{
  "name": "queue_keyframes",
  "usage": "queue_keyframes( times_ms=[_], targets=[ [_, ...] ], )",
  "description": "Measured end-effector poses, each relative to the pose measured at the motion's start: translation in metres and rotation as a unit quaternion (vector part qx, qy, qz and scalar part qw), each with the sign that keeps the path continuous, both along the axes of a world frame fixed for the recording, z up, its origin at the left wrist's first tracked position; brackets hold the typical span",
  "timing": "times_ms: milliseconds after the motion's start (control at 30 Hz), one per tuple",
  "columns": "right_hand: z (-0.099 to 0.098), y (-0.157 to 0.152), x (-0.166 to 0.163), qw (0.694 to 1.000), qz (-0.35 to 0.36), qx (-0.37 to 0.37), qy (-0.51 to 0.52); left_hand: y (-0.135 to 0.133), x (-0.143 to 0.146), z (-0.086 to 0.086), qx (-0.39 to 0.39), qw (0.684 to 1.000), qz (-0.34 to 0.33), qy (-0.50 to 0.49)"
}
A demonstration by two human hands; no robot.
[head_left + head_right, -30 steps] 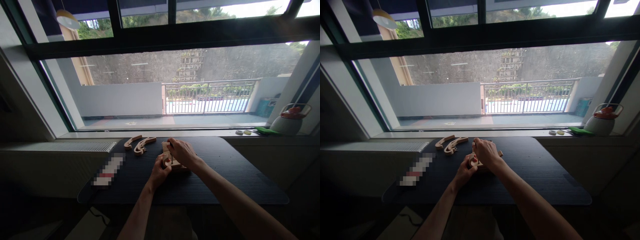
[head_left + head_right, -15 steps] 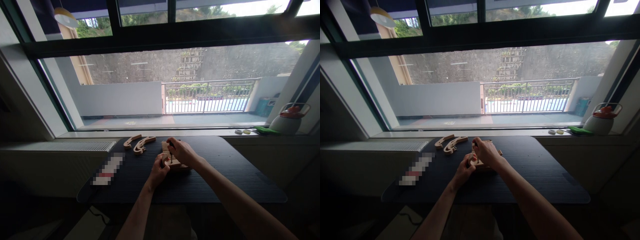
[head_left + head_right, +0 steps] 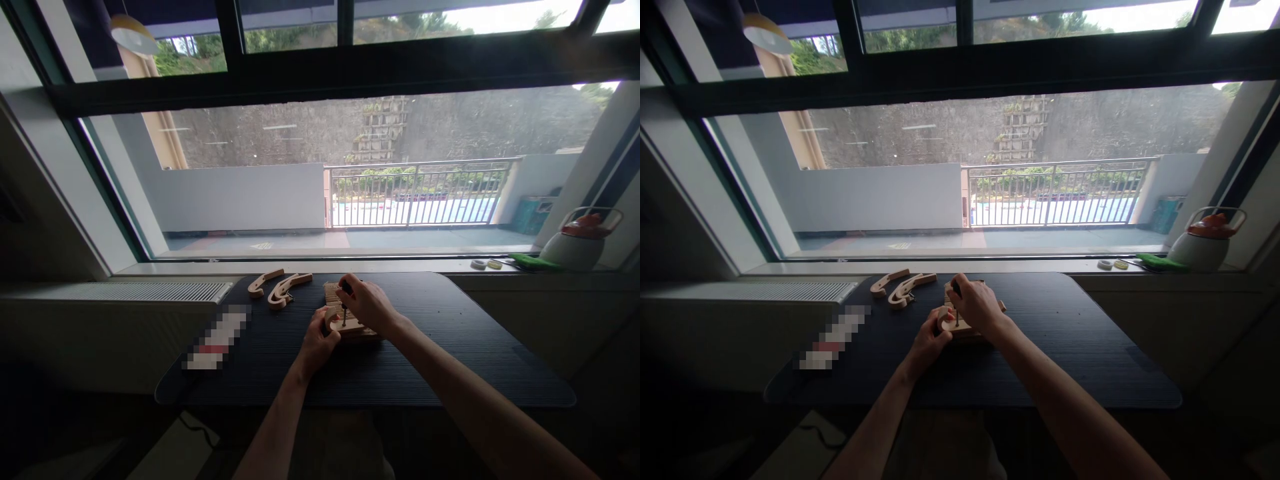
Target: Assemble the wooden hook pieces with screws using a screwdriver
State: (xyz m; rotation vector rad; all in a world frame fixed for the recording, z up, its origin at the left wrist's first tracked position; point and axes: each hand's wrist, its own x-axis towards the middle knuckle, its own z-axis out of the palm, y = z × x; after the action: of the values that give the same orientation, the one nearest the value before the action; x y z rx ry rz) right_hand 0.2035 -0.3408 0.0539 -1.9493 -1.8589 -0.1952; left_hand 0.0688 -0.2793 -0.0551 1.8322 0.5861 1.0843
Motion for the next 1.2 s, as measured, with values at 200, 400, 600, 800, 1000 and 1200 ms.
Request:
queue_keyframes(
  times_ms=[200,400,600,800,1000,1200],
  targets=[
    [0.029,-0.003,0.003,0.994,0.072,-0.062,-0.049,0.000,-0.001,-0.001,-0.024,1.000,0.004,-0.007],
    [0.056,0.001,-0.001,0.967,0.147,-0.177,-0.112,0.001,0.000,-0.003,-0.016,1.000,0.006,-0.006],
    [0.059,0.008,-0.016,0.941,0.156,-0.244,-0.173,0.003,0.001,-0.010,0.026,1.000,0.011,-0.008],
    [0.062,0.012,-0.025,0.925,0.149,-0.274,-0.218,0.006,0.003,-0.015,0.045,0.999,0.027,-0.012],
    [0.065,0.014,-0.030,0.914,0.143,-0.291,-0.242,0.004,0.002,-0.013,0.044,0.999,0.030,0.000],
    [0.069,0.014,-0.034,0.913,0.126,-0.303,-0.243,0.004,0.002,-0.015,0.035,0.999,0.028,-0.010]
  ],
)
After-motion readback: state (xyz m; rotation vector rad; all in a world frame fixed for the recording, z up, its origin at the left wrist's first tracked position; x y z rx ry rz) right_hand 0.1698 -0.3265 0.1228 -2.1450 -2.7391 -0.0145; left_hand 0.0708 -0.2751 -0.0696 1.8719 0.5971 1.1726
